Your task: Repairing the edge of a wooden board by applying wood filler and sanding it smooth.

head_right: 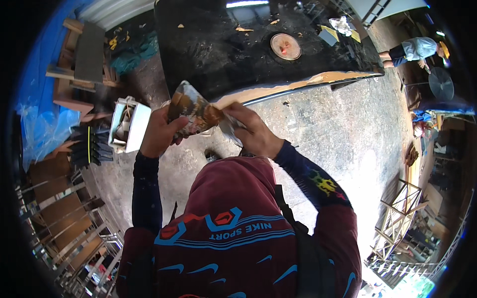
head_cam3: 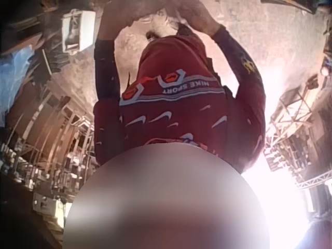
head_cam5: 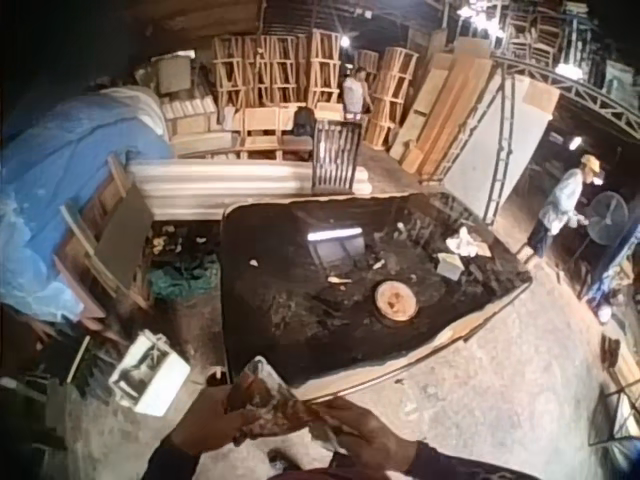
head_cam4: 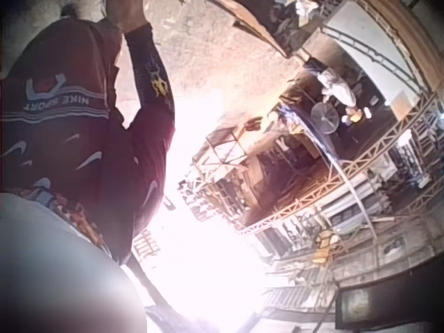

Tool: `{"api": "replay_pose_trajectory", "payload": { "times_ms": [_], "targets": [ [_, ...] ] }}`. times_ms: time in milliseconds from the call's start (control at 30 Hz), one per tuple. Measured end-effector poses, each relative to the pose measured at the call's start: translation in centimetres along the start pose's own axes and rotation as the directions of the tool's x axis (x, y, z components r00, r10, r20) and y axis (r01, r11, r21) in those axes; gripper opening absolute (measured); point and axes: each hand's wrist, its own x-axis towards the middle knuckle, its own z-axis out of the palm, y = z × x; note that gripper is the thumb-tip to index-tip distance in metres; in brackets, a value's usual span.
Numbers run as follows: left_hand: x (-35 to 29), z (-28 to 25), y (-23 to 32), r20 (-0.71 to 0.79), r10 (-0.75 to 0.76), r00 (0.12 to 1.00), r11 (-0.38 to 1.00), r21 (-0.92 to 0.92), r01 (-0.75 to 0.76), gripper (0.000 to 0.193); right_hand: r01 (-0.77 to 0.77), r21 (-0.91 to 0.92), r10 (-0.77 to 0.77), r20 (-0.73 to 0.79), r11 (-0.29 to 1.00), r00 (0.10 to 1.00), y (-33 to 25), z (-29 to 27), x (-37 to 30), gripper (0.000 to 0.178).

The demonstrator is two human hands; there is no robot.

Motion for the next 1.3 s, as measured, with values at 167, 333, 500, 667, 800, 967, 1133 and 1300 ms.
{"api": "replay_pose_trajectory", "payload": {
  "times_ms": [167,333,500,667,800,967,1133,1300],
  "targets": [
    [0.6,0.8,-0.6,0.027,-0.005,1.000,0.997,-0.078,0.007,0.014,-0.360,0.212,0.361,0.034,0.909,0.932,-0.8,-1.2,0.2,0.053],
    [2.1,-0.1,1.2,-0.040,0.013,0.999,0.997,-0.075,-0.016,0.013,-0.063,-0.392,0.185,0.281,0.918,0.942,3.9,-0.9,-4.3,0.061],
    [2.7,-0.2,0.6,-0.002,0.110,0.994,0.977,0.182,-0.107,0.014,0.256,-0.839,-0.163,0.201,0.481,0.966,-1.5,-2.9,2.1,0.049],
    [2.4,1.1,1.2,0.012,0.059,0.998,0.992,0.115,-0.060,0.017,0.364,-0.827,-0.206,0.303,0.429,0.931,-0.4,-0.6,2.2,0.039],
    [2.1,0.9,1.0,-0.028,0.064,0.998,0.981,0.184,-0.058,0.018,0.404,-0.764,-0.200,0.353,0.502,0.914,0.5,0.5,0.6,0.042],
    [1.4,-0.9,1.3,-0.081,0.053,0.995,0.998,0.025,-0.051,0.013,0.378,-0.716,-0.106,0.395,0.587,0.913,2.0,-0.8,-0.2,0.053],
    [0.7,-1.3,0.3,-0.080,0.024,0.997,0.995,0.102,-0.015,0.009,0.341,-0.559,-0.252,0.233,0.756,0.939,-0.7,-0.1,1.7,0.065],
    [0.5,-0.8,-0.4,0.022,-0.111,0.994,0.989,-0.093,0.113,0.017,0.342,-0.766,-0.196,0.280,0.545,0.940,2.5,-1.9,1.0,0.065]
  ]
}}
